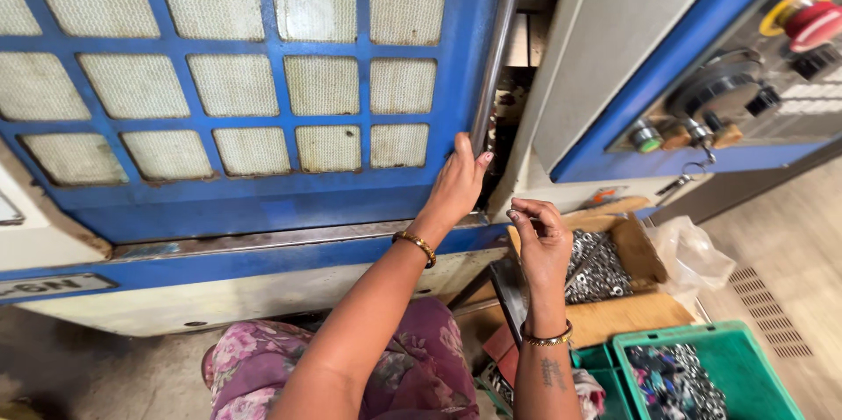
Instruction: The person wipes the interior of a metalworking machine with a cloth, then uses a dial gauge to measure a small metal part. They place the part into the machine and wipe it again.
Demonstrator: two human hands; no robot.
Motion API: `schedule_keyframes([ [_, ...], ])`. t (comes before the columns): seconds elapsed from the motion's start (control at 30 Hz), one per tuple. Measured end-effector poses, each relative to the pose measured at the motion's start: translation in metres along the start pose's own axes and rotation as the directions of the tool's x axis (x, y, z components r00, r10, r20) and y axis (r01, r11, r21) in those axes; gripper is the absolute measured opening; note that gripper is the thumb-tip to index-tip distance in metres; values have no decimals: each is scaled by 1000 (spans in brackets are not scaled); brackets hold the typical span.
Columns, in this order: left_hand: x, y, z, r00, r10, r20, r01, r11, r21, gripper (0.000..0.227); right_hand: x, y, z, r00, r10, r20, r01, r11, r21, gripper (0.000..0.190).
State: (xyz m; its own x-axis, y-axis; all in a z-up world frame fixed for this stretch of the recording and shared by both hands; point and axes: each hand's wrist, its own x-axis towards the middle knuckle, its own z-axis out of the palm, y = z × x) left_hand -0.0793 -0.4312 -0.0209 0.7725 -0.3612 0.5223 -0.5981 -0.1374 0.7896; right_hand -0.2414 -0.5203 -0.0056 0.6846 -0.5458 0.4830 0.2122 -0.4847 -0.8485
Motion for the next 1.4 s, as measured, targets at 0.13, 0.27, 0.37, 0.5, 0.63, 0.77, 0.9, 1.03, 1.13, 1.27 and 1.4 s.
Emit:
schedule_keyframes([
  [0.13, 9, 3, 21, 997, 18, 69, -17, 1000, -15, 45, -3, 1, -13, 1000, 10, -22, -11, 1000, -10, 18],
  [0.27, 16, 8, 37, 991, -1, 134, 5, 1000, -28, 43, -8, 0, -23, 999, 1, -46, -2, 1000, -8, 19],
  [0.37, 19, 8, 47, 981, -29, 192, 36, 999, -34, 40, -15, -1, -28, 999, -9, -41, 9, 1000, 2, 18],
  [0.5, 19, 8, 60, 991, 47, 121, -48, 999, 7, 52, -22, -2, -36, 998, 22, -59, -24, 999, -36, 21],
  [0.63, 21, 4, 66, 983, -26, 179, 32, 999, -31, 51, -25, 1, -42, 997, 30, -69, -31, 1000, -4, 20],
  [0.77, 10, 3, 67, 995, 61, 75, -60, 998, -21, 64, -28, 7, -45, 996, 35, -82, -34, 999, 16, 19],
  [0.9, -48, 10, 56, 982, 167, -86, -180, 967, -180, 76, -35, 19, -45, 997, 50, -67, -49, 999, 17, 21],
  [1.03, -130, 24, 30, 986, 47, 159, -17, 983, -184, 31, -48, 35, -43, 996, 75, -37, -74, 997, 39, 20],
  [1.13, -167, 30, 19, 980, -49, 192, 105, 951, -291, 24, -63, 46, -40, 995, 103, -14, -103, 995, 4, 20],
  [1.27, -193, 22, 23, 988, -74, 136, 113, 944, -310, 19, -92, 58, -28, 992, 126, 12, -126, 992, 29, 21],
  [1.4, -214, 1, 30, 989, -77, 130, 114, 944, -311, 14, -123, 61, -26, 980, 192, 53, -190, 981, -31, 20],
])
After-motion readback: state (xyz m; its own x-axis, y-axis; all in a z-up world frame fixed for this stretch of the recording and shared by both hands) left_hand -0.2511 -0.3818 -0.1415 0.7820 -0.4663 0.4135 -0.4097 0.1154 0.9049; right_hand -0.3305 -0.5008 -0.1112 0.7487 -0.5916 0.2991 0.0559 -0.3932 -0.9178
